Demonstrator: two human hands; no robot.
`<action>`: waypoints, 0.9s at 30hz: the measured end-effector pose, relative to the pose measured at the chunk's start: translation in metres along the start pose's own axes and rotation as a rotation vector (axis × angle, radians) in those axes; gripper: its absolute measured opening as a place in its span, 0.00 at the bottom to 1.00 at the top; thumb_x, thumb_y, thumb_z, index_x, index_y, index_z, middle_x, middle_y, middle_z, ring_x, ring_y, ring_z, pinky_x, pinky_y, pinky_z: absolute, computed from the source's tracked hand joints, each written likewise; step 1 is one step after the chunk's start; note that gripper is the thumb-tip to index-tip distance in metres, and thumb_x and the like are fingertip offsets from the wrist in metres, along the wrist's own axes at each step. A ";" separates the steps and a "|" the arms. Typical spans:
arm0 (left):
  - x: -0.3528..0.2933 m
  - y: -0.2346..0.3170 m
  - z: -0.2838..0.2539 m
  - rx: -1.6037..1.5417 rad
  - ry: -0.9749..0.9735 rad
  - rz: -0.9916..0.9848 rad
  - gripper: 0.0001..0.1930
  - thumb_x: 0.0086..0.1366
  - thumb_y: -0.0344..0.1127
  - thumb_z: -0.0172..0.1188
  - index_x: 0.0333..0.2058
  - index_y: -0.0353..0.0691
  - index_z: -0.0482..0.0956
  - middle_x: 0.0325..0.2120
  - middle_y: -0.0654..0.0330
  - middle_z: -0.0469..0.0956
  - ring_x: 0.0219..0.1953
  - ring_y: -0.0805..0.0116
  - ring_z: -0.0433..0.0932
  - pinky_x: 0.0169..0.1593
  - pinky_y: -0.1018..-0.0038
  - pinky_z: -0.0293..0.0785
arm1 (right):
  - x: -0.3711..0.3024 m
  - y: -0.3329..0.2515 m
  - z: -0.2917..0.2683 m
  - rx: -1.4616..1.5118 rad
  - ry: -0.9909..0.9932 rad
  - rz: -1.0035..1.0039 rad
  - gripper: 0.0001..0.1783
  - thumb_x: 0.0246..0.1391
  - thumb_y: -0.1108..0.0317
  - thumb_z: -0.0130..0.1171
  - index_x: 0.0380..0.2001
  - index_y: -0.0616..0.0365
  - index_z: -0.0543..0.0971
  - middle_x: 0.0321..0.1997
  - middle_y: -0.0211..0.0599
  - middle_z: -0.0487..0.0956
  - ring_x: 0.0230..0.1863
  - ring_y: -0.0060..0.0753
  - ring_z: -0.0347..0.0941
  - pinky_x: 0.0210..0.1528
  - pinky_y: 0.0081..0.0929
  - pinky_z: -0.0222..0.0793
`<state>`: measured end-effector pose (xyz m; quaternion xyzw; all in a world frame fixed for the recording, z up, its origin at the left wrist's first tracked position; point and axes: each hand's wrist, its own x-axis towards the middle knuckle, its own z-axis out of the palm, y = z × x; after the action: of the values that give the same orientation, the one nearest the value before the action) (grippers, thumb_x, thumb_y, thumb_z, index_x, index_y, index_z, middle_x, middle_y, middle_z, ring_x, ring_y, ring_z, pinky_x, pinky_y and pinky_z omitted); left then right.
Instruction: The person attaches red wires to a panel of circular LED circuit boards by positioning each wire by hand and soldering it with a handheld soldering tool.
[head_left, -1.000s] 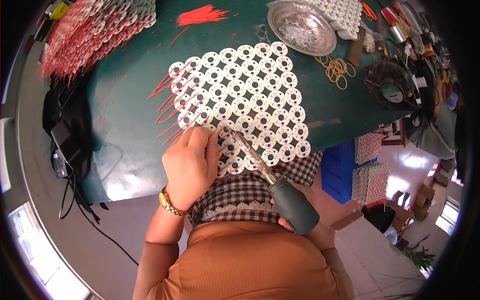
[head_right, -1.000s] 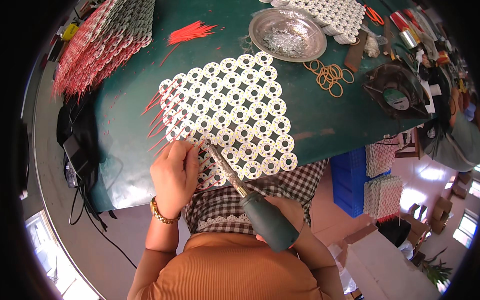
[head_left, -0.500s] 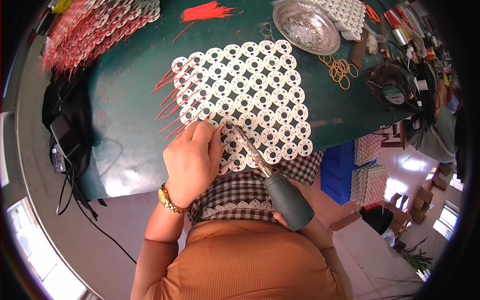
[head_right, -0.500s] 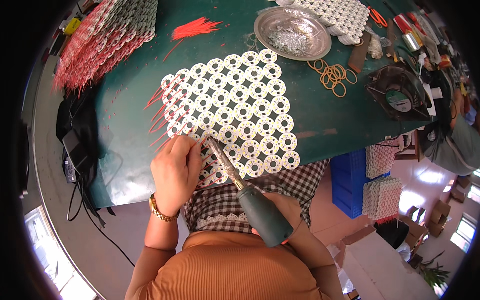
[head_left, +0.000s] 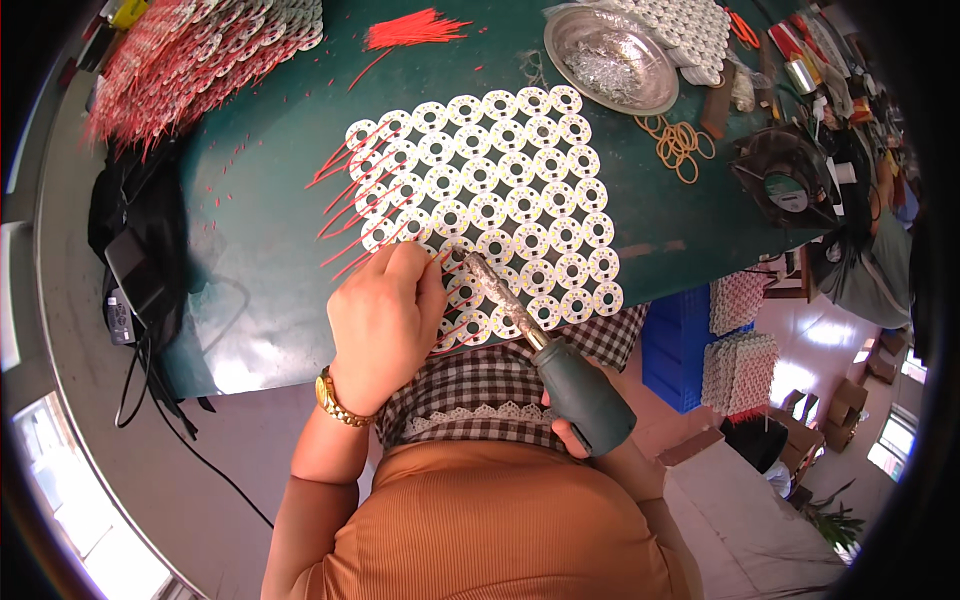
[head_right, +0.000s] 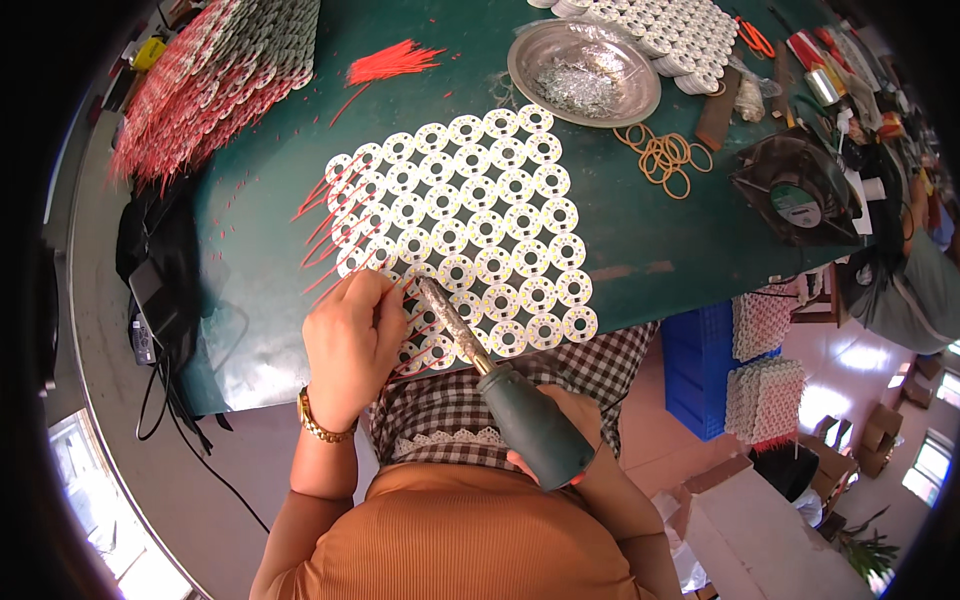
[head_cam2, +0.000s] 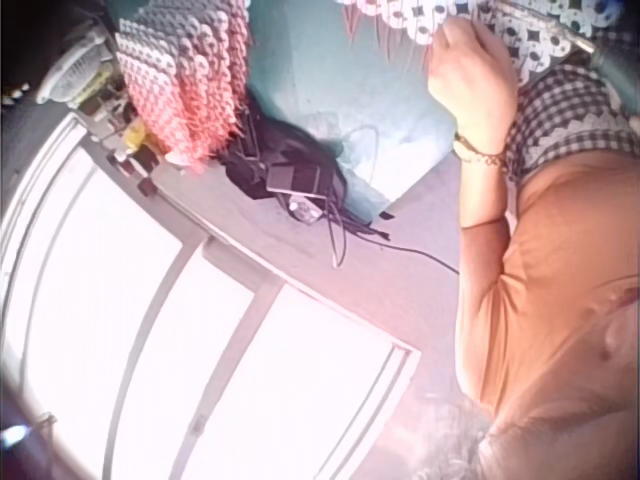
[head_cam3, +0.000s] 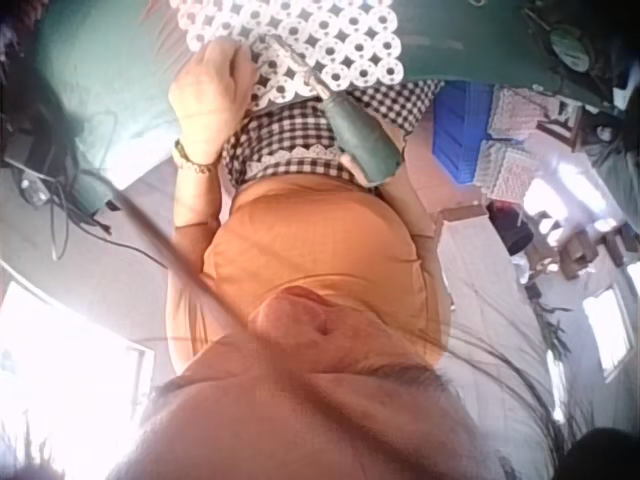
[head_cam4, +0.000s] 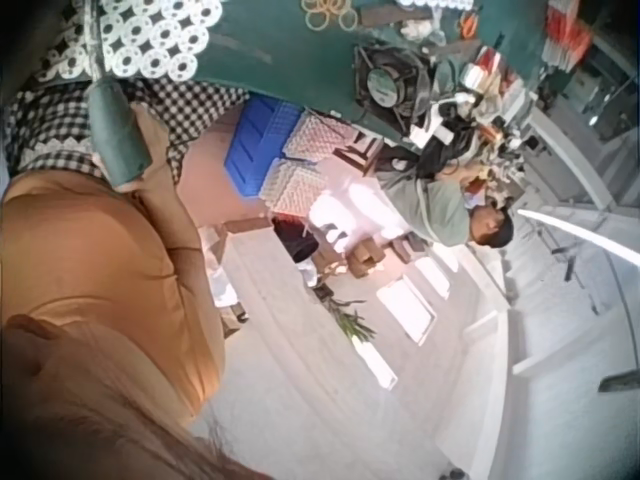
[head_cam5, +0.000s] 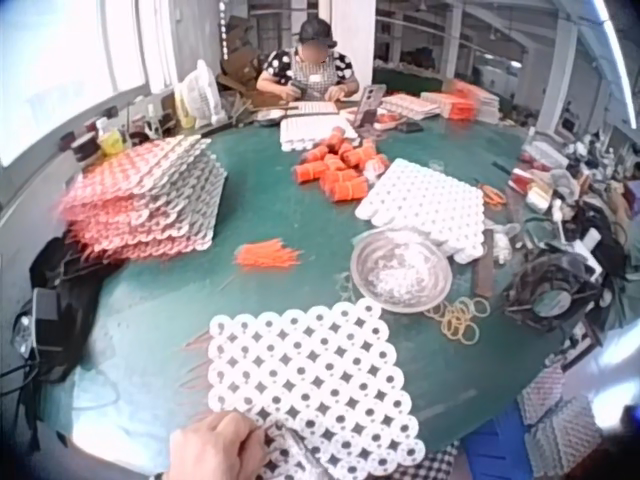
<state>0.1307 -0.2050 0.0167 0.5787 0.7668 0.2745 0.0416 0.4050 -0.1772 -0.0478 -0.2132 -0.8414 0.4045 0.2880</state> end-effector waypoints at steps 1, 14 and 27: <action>0.000 0.000 0.000 -0.006 -0.006 -0.010 0.07 0.61 0.29 0.64 0.28 0.40 0.73 0.21 0.57 0.75 0.21 0.55 0.75 0.24 0.63 0.69 | -0.002 0.000 0.001 0.018 -0.005 0.035 0.36 0.39 0.44 0.74 0.44 0.60 0.78 0.35 0.37 0.79 0.27 0.43 0.78 0.29 0.35 0.73; -0.001 -0.002 0.000 -0.007 0.018 0.011 0.08 0.62 0.31 0.64 0.27 0.41 0.74 0.21 0.56 0.76 0.21 0.53 0.76 0.25 0.62 0.70 | 0.030 -0.028 -0.035 0.022 0.237 0.275 0.21 0.59 0.51 0.63 0.39 0.61 0.76 0.26 0.32 0.75 0.28 0.25 0.71 0.32 0.25 0.68; 0.024 -0.002 -0.040 -0.162 0.054 -0.077 0.06 0.70 0.32 0.58 0.34 0.37 0.73 0.24 0.47 0.77 0.23 0.43 0.75 0.28 0.56 0.70 | 0.065 -0.021 -0.026 0.698 0.236 0.233 0.30 0.61 0.51 0.63 0.56 0.64 0.74 0.32 0.34 0.76 0.32 0.26 0.72 0.32 0.28 0.71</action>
<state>0.1054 -0.1982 0.0558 0.5359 0.7645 0.3495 0.0780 0.3710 -0.1362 0.0031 -0.2417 -0.5845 0.6690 0.3904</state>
